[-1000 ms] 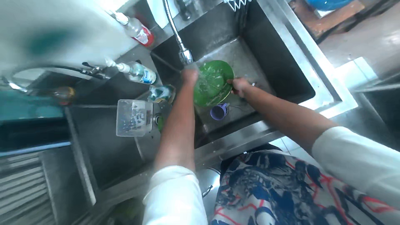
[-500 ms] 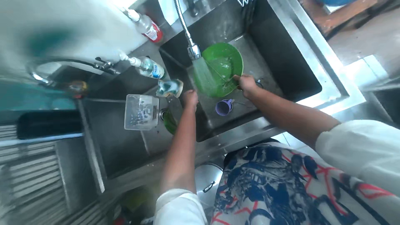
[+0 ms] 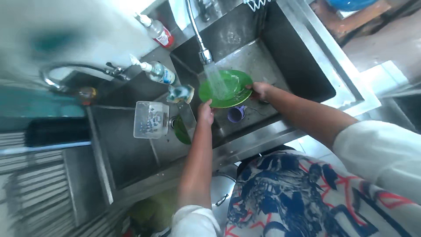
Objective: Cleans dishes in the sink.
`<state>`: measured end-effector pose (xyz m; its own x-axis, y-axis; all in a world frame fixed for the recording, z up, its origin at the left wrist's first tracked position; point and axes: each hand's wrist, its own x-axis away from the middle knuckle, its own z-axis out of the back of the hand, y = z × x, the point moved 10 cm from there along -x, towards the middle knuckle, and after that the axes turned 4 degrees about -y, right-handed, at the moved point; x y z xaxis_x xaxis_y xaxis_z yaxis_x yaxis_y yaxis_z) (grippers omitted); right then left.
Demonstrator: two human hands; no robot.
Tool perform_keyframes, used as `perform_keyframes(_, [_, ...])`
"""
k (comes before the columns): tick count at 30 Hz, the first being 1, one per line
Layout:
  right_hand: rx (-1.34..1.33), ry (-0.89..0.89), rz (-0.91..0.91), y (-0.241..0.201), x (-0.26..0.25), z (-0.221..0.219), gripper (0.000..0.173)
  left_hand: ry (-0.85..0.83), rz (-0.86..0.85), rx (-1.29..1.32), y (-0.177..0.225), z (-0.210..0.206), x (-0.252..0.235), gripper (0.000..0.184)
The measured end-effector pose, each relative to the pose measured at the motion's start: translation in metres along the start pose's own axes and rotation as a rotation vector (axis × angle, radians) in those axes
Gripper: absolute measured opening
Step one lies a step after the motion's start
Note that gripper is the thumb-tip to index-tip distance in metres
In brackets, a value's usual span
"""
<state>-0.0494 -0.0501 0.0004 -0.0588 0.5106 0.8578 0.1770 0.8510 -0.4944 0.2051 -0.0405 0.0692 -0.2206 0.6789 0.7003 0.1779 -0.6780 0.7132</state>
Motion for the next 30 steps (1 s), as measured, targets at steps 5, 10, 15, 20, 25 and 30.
perform_keyframes(5, [0.384,0.148,0.233,-0.038,-0.013,0.007,0.05,0.018,-0.099,-0.008,0.008,-0.006,0.003,0.037])
perform_keyframes(10, [0.42,0.064,0.543,-0.104,0.018,-0.039,0.03,0.042,-0.165,-0.014,0.011,-0.013,-0.002,0.04])
perform_keyframes(15, [0.107,-0.257,0.378,-0.109,0.005,-0.128,0.028,0.029,-0.107,0.044,0.005,-0.021,0.002,0.039])
perform_keyframes(20, [0.388,-0.11,0.322,-0.116,0.0,-0.148,0.043,-0.005,-0.081,0.103,-0.006,-0.024,-0.003,0.036])
perform_keyframes(25, [0.564,0.06,0.432,-0.147,-0.022,-0.091,0.041,0.0,-0.037,0.044,-0.004,-0.023,-0.011,0.039])
perform_keyframes(30, [0.615,0.145,0.529,-0.188,-0.012,-0.023,0.035,-0.039,-0.008,0.02,-0.01,-0.029,-0.02,0.04])
